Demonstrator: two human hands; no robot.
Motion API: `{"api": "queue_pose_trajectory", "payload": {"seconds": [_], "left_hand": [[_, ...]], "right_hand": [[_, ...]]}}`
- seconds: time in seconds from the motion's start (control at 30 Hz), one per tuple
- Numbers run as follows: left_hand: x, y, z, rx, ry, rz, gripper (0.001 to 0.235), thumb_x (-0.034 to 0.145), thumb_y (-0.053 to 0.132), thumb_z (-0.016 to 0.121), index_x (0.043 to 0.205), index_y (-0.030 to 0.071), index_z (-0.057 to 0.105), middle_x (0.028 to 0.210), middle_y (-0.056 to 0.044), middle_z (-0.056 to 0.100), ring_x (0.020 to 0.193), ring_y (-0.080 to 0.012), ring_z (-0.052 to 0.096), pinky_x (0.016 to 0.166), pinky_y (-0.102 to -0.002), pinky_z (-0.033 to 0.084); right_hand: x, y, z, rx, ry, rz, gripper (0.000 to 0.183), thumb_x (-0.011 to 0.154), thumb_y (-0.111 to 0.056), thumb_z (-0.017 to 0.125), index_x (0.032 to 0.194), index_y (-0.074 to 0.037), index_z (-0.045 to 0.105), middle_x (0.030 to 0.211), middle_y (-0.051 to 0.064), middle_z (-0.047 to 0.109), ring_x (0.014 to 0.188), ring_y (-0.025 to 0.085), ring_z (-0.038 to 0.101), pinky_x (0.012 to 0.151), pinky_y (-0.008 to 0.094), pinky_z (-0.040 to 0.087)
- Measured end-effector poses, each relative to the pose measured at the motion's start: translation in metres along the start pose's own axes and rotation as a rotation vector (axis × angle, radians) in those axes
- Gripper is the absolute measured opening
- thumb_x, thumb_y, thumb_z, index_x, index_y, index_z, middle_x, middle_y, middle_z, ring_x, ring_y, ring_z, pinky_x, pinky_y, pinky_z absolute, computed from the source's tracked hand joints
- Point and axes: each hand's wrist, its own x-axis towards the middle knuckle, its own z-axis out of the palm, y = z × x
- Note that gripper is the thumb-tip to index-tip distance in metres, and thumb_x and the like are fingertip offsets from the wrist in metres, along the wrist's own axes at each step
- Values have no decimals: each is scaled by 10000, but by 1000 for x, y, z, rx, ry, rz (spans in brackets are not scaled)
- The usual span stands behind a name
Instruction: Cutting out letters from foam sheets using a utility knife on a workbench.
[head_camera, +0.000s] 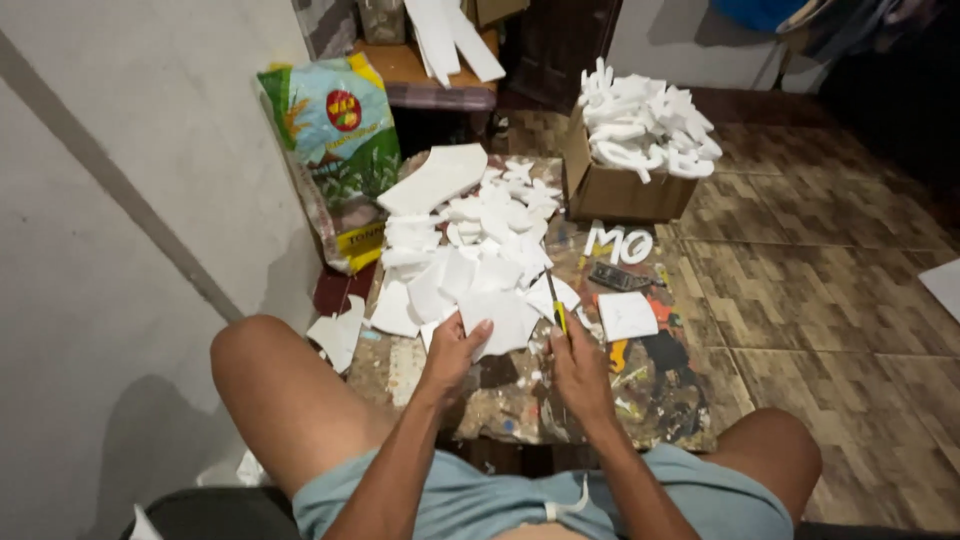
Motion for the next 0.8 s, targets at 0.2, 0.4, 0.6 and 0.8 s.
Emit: {"api": "queue_pose_trajectory", "payload": {"seconds": [0.2, 0.4, 0.6, 0.8], "left_hand": [[-7, -3, 2, -2, -43, 18, 405, 867, 156, 774, 1177, -51, 615, 935, -141, 708, 867, -194, 672, 789, -372, 598], [-26, -1, 3, -51, -42, -76, 598, 790, 244, 725, 1309, -23, 594, 1260, -171, 694, 1099, -245, 661, 937, -356, 532], [-31, -1, 2, -57, 0, -123, 603, 784, 196, 730, 1324, -34, 593, 1268, -168, 700, 1103, -243, 660, 949, -350, 526], [-38, 18, 5, 137, 14, -184, 555, 814, 270, 705, 1306, 25, 624, 1245, -133, 722, 1119, -239, 674, 948, -359, 560]], "right_hand": [[-3, -18, -11, 156, -97, 196, 434, 989, -271, 457, 1374, -96, 551, 818, 108, 738, 561, 230, 661, 592, 374, 534], [-1, -27, -4, 86, -197, 280, 452, 993, -299, 414, 1427, -207, 495, 897, -32, 693, 567, 134, 596, 542, 291, 473], [-2, -33, -10, 36, -154, 189, 416, 979, -408, 381, 1294, -214, 570, 874, -60, 710, 634, 143, 625, 634, 307, 448], [1, -31, -5, 202, -131, 306, 476, 993, -321, 405, 1436, -160, 469, 908, -2, 699, 572, 123, 585, 552, 277, 492]]}}
